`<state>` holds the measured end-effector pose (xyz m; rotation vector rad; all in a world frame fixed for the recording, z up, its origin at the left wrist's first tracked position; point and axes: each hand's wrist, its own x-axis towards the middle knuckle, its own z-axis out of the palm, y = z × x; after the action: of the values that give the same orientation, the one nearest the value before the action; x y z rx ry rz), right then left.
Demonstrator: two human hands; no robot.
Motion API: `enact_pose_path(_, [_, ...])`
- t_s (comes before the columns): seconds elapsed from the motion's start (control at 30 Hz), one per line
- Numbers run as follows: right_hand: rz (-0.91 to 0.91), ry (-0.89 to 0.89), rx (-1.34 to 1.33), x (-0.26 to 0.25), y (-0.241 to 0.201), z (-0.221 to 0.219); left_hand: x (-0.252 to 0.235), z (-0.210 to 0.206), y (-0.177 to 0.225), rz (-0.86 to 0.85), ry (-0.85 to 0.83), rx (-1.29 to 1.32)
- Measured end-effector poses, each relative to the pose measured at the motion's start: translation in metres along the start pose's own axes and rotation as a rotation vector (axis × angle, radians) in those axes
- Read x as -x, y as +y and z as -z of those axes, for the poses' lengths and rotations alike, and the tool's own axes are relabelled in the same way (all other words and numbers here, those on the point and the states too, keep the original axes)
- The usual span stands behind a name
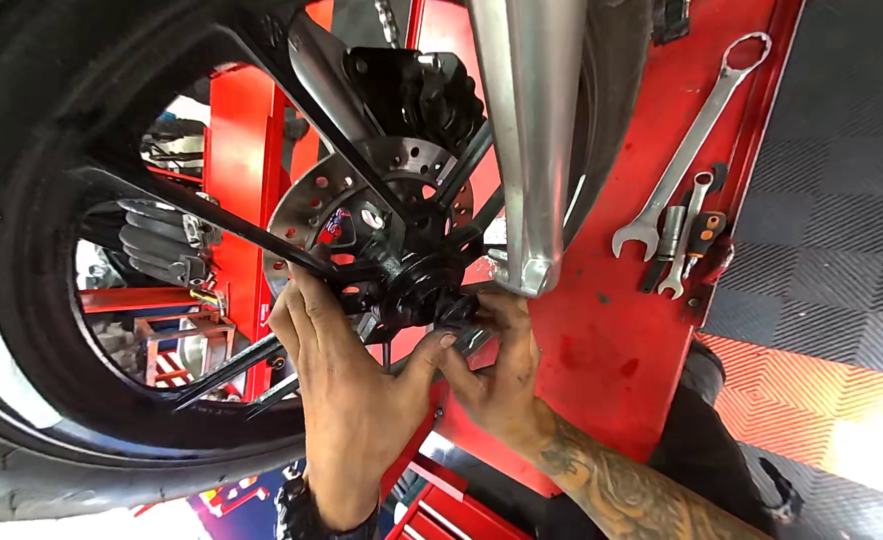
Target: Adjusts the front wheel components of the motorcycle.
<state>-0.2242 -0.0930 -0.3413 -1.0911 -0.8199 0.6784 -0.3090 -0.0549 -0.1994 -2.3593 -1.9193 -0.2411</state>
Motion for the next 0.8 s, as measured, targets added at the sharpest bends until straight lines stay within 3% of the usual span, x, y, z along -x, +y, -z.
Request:
enact_pose_path(0.33, [-0.057, -0.086, -0.142, -0.003, -0.003, 0.001, 0.003, -0.006, -0.012, -0.077, 0.073, 0.103])
enact_pose_path(0.53, [-0.101, -0.083, -0.158, -0.001, -0.005, 0.003, 0.010, -0.014, -0.006, -0.040, 0.115, 0.113])
enact_pose_path(0.8, [-0.173, -0.093, -0.214, -0.001, -0.009, 0.009, 0.015, -0.036, -0.026, -0.239, 0.282, 0.178])
